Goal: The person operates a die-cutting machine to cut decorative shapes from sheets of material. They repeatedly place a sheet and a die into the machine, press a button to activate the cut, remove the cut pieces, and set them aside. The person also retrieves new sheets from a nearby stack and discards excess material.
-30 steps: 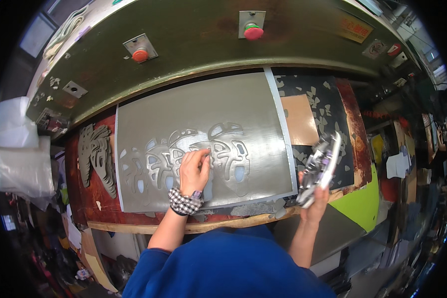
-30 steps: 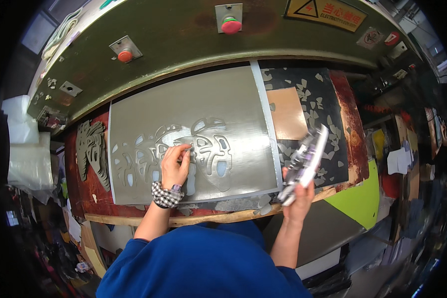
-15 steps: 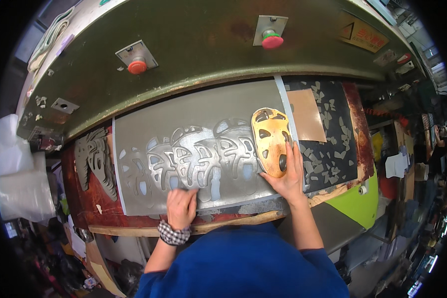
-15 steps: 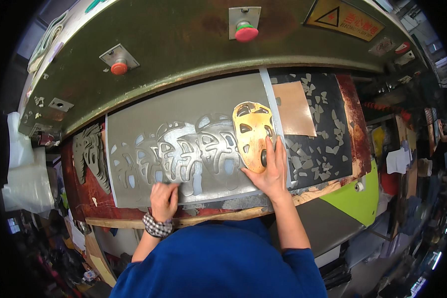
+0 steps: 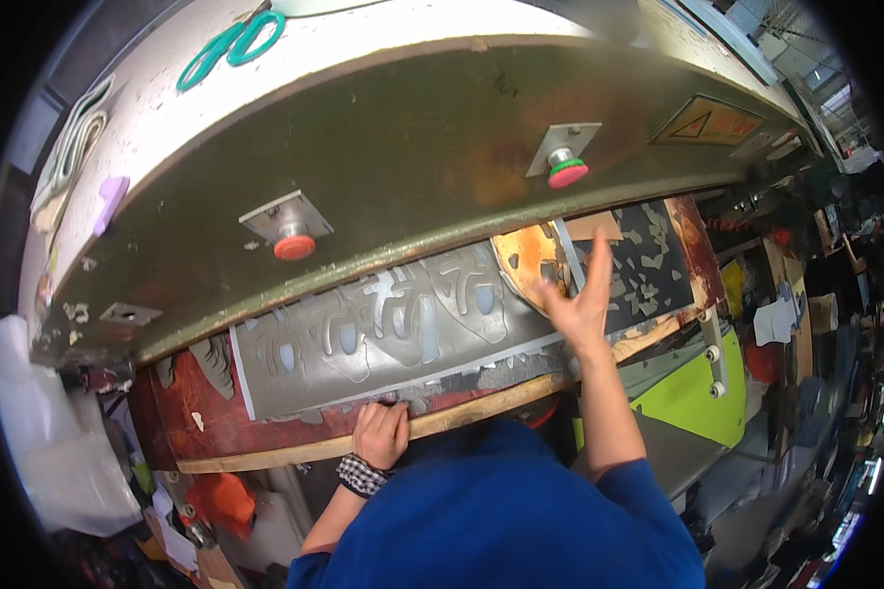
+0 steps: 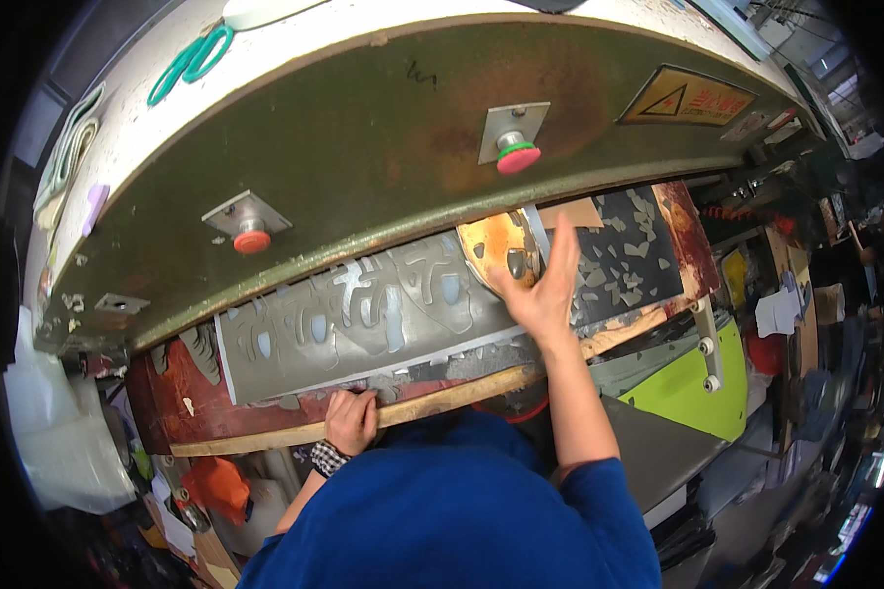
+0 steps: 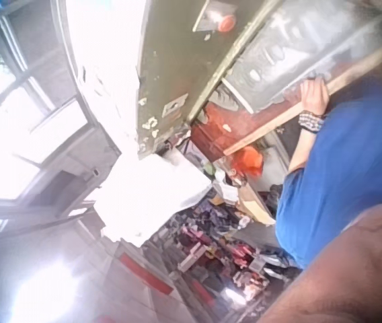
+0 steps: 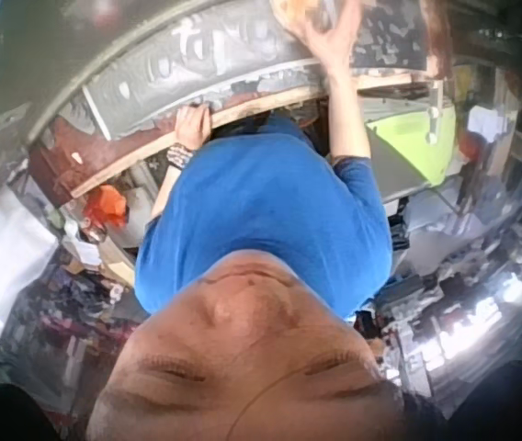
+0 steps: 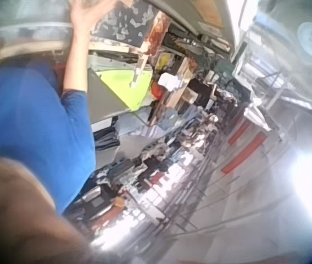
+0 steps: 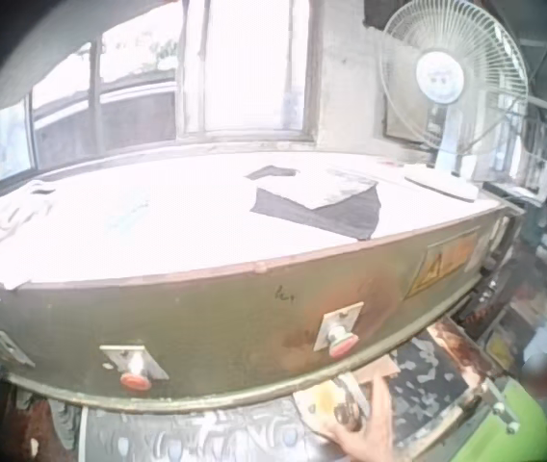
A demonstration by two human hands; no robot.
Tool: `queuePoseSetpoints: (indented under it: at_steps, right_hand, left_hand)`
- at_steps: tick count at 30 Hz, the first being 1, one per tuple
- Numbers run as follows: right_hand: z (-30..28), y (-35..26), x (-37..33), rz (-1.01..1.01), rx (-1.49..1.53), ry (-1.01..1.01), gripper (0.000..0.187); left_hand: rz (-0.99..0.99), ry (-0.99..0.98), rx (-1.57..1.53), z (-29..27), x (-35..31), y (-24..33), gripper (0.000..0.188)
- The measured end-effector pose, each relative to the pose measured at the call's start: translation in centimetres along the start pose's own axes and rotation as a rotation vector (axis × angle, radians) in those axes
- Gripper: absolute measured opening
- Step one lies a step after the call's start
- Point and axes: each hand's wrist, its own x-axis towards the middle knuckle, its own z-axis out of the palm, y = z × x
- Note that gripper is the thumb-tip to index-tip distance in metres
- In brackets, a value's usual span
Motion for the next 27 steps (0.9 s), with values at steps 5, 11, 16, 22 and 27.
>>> queuePoseSetpoints:
  at_steps: [5, 11, 16, 22, 27]
  right_hand:
    - [3.6, -2.5, 8.7, -0.042, -0.228, 0.177, 0.096]
    - [5.8, -2.9, 8.5, -0.068, -0.163, 0.338, 0.101]
    - [5.0, -1.2, 3.9, -0.016, -0.092, 0.236, 0.094]
    - [10.8, 2.2, -6.9, -0.159, 0.096, 0.029, 0.030]
    - [16.5, 4.0, -0.3, -0.111, -0.044, -0.238, 0.056]
  left_hand:
    - [-0.015, 0.025, 0.035, -0.8, 4.3, -2.4, 0.014]
    - [-0.084, 0.049, 0.152, -0.1, 8.4, -7.1, 0.011]
    - [-0.010, 0.098, 0.228, 1.2, 8.1, -9.0, 0.010]
    - [0.092, 0.129, 0.299, 3.2, 9.3, -13.3, 0.013]
    - [0.281, 0.175, 0.391, 3.1, 17.6, -16.1, 0.027]
